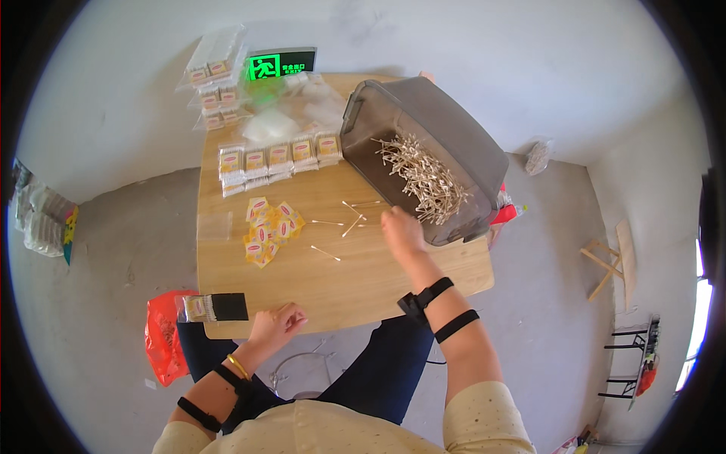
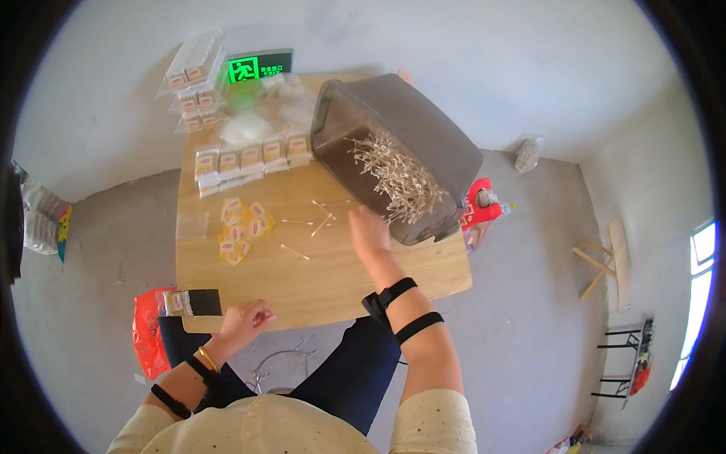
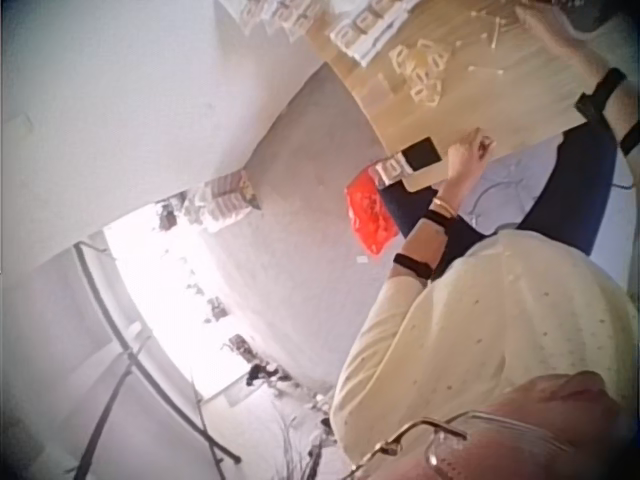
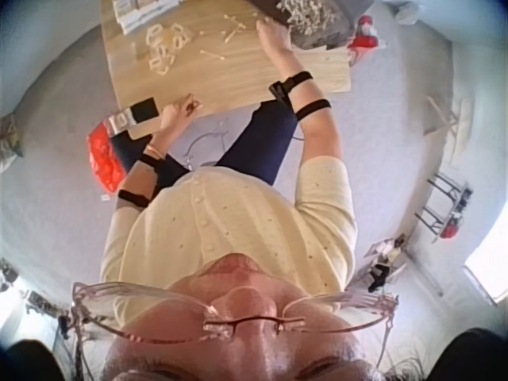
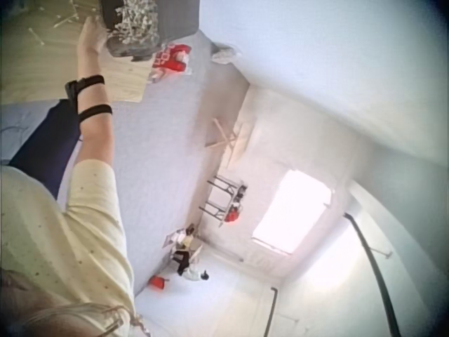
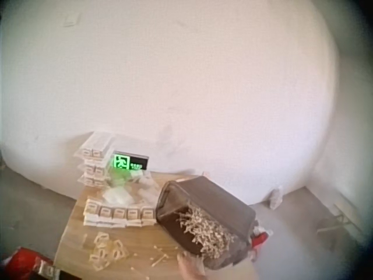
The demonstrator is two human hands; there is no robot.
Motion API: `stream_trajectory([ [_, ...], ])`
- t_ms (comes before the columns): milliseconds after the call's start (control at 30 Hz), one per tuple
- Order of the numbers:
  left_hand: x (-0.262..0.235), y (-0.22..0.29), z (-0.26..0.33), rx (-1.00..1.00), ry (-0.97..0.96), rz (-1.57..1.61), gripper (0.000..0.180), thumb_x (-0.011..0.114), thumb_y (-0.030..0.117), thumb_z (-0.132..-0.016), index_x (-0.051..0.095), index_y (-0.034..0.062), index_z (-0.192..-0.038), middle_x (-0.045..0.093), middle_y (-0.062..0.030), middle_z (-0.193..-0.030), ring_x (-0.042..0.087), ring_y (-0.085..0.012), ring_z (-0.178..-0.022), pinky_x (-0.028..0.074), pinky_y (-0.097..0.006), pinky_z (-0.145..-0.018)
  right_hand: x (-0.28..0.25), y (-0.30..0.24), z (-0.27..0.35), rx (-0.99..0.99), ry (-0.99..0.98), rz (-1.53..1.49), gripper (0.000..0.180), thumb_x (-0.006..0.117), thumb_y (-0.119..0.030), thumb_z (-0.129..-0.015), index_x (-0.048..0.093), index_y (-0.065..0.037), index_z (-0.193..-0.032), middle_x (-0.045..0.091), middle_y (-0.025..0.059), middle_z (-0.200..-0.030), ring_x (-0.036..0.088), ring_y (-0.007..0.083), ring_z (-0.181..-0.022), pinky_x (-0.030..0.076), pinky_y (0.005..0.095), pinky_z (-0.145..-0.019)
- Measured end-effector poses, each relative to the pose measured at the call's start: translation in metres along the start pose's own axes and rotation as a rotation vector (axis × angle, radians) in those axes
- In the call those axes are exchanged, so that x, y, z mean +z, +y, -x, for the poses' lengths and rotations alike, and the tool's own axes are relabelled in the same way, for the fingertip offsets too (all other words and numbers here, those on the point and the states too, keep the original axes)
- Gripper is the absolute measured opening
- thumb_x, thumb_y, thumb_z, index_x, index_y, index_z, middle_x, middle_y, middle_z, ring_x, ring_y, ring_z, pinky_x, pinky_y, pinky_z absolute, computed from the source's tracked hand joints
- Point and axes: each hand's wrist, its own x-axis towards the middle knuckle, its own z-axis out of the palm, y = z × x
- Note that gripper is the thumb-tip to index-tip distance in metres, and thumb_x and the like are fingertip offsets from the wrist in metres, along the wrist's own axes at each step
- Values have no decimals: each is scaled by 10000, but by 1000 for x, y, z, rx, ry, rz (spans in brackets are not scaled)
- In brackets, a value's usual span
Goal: Packaging cotton swabs into small plastic bags.
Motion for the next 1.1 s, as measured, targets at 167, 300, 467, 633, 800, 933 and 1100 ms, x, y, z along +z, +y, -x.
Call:
stream_trajectory([
  [167, 2, 11, -45, 120, 27, -93, 238, 754, 156, -853, 632, 94, -1047, 670, -74, -989, 680, -243, -935, 549, -377, -783, 6, -30, 24, -31, 19, -320, 222, 733, -65, -831, 646, -95, -1033, 634, 110, -1048, 677, 336, -949, 556, 457, -782],
  [300, 2, 21, -68, 178, 19, -300, 467, 747, 211, -867, 571, 77, -1278, 555, -132, -1367, 523, -307, -1304, 446, -430, -1068, -3, 6, 36, 85, 160, -289, 275, 735, -44, -825, 641, -110, -1074, 621, 84, -1081, 671, 328, -977, 552, 455, -781],
  [467, 26, 8, -86, 264, -32, -582, 741, 600, 430, -970, 346, 61, -1561, 248, -133, -1662, 215, -307, -1547, 158, -499, -1267, 7, 38, 58, 128, 125, -242, 381, 714, -5, -817, 625, -126, -1167, 566, 91, -1209, 646, 343, -1040, 548, 460, -840],
  [633, 35, 1, -92, 252, -24, -718, 718, 538, 471, -993, 355, 70, -1560, 270, -131, -1653, 234, -308, -1539, 147, -525, -1261, 18, 36, 59, 47, 200, -227, 380, 744, -42, -802, 666, -106, -1169, 551, 93, -1197, 603, 345, -1095, 529, 454, -911],
  [800, 34, 10, -96, 232, 10, -764, 707, 535, 465, -996, 355, 76, -1558, 335, -128, -1605, 280, -304, -1508, 158, -535, -1254, 12, 9, 48, -150, 260, -215, 347, 763, -66, -780, 687, -125, -1114, 545, 69, -1191, 541, 315, -1131, 484, 439, -953],
  [933, 40, 23, -108, 211, 59, -716, 702, 573, 442, -975, 378, 55, -1527, 450, -120, -1449, 392, -298, -1389, 202, -526, -1240, 19, 5, 43, -165, 240, -244, 209, 759, -71, -772, 699, -121, -966, 562, 62, -1093, 540, 304, -1088, 473, 447, -928],
  [1100, 54, 30, -125, 228, 118, -636, 679, 630, 410, -940, 438, 31, -1469, 493, -115, -1352, 450, -301, -1295, 282, -505, -1191, 30, 0, 58, -149, 216, -257, 104, 745, -91, -787, 681, -114, -866, 575, 60, -1016, 551, 306, -1039, 473, 462, -887],
])
